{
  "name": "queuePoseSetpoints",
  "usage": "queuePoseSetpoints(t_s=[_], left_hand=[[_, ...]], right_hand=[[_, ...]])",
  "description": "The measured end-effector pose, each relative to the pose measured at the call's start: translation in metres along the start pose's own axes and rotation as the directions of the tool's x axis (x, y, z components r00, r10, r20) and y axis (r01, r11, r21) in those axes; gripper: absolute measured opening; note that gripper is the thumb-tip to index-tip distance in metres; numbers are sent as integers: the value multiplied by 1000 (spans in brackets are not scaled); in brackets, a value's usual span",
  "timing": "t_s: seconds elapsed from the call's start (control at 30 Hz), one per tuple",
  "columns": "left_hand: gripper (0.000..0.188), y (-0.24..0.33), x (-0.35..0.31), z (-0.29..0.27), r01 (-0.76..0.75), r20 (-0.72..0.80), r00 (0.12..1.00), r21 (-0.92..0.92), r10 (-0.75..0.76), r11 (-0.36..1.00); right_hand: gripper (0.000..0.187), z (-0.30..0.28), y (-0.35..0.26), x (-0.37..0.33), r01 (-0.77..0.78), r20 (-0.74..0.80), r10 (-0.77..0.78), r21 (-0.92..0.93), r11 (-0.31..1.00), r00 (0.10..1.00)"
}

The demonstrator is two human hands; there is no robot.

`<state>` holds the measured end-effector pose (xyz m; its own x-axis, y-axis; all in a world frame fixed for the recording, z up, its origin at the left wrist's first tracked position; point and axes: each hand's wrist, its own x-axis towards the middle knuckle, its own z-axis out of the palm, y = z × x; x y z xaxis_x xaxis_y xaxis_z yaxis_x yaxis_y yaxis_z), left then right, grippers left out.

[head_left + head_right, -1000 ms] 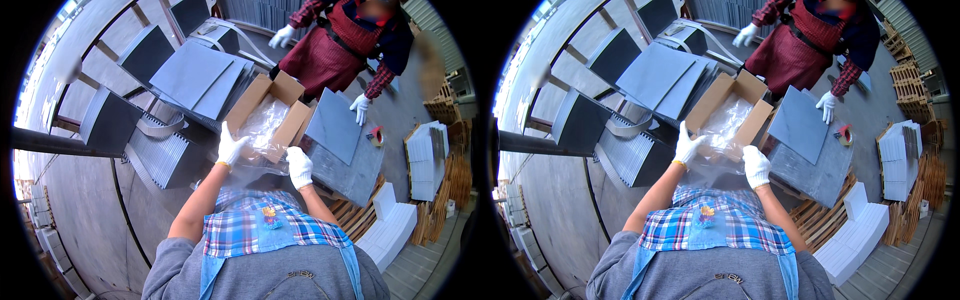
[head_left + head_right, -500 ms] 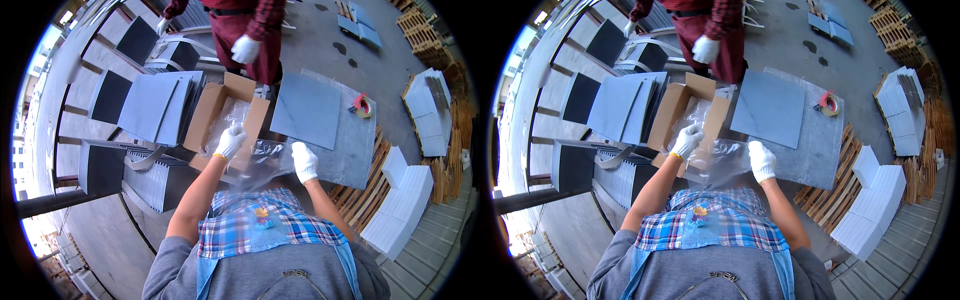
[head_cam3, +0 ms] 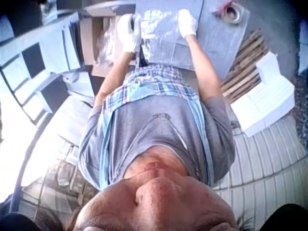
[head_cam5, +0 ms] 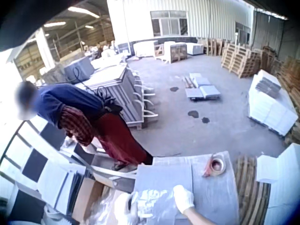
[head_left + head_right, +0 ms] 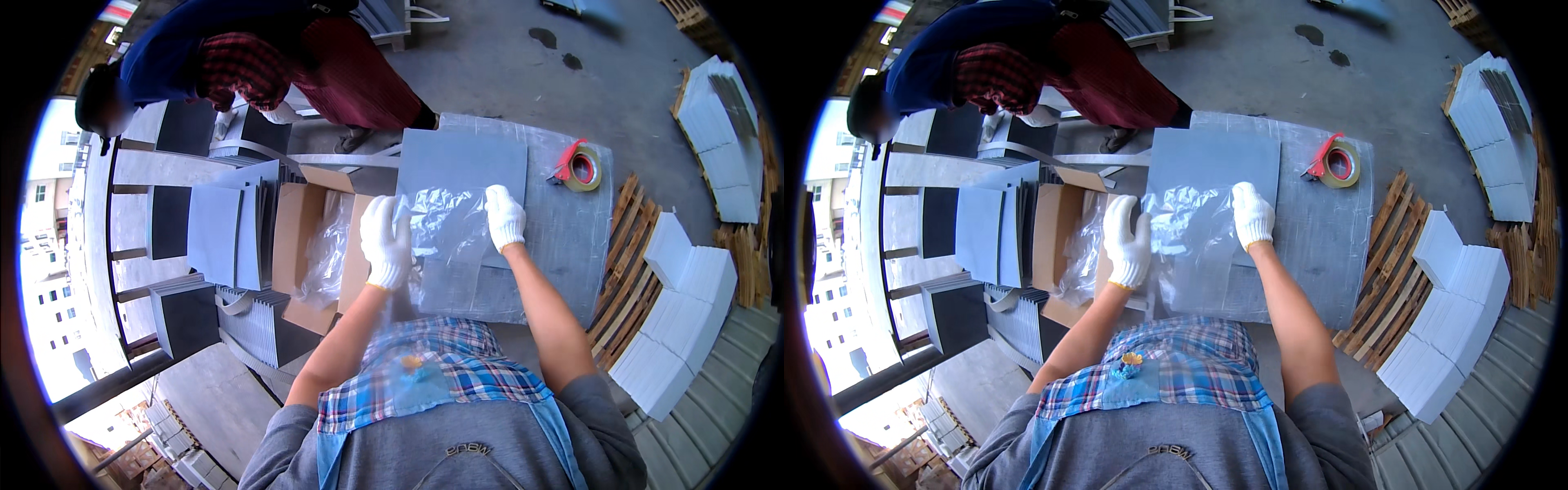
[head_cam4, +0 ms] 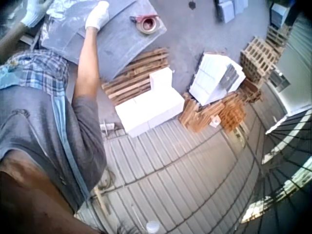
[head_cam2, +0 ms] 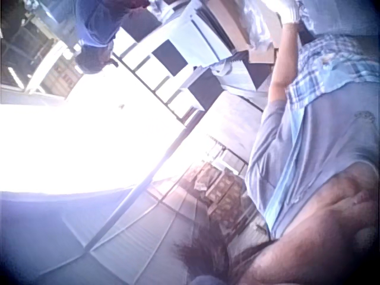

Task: The person wraps rectangular tiles in plastic film and places them into a cardboard box. A coworker assists by handing over tiles and applying tape to the wrapped items. The packed tiles are then stacked on a wooden pallet.

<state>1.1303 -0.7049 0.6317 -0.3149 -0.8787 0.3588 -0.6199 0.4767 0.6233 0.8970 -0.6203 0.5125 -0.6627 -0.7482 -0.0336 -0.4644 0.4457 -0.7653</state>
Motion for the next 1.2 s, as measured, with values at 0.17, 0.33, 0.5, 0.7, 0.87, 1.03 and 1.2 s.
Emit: queuePoseSetpoints(t_s=[0.17,0.33,0.5,0.7,0.87,1.03,1.2], left_hand=[[34,5,-13,35,33,96,995,8,-33,999],[30,0,5,75,-49,183,982,46,40,998],[32,-7,24,105,-61,266,963,95,33,994],[32,-9,51,128,-115,285,955,99,83,988],[49,1,71,141,13,587,800,191,-125,982],[95,10,63,149,-193,716,663,448,-220,873],[115,18,75,143,-222,764,585,474,-272,852]], right_hand=[[27,3,6,57,-71,-41,70,-14,997,997],[29,6,10,89,-93,-112,88,-39,995,990],[31,12,17,111,-152,-108,150,-13,988,983],[35,18,11,128,-249,-65,246,-45,968,967],[37,18,3,128,-236,-56,231,-114,965,971],[32,-10,14,134,-182,-105,161,-245,952,981],[41,-54,-31,135,59,-175,-129,-360,931,976]])
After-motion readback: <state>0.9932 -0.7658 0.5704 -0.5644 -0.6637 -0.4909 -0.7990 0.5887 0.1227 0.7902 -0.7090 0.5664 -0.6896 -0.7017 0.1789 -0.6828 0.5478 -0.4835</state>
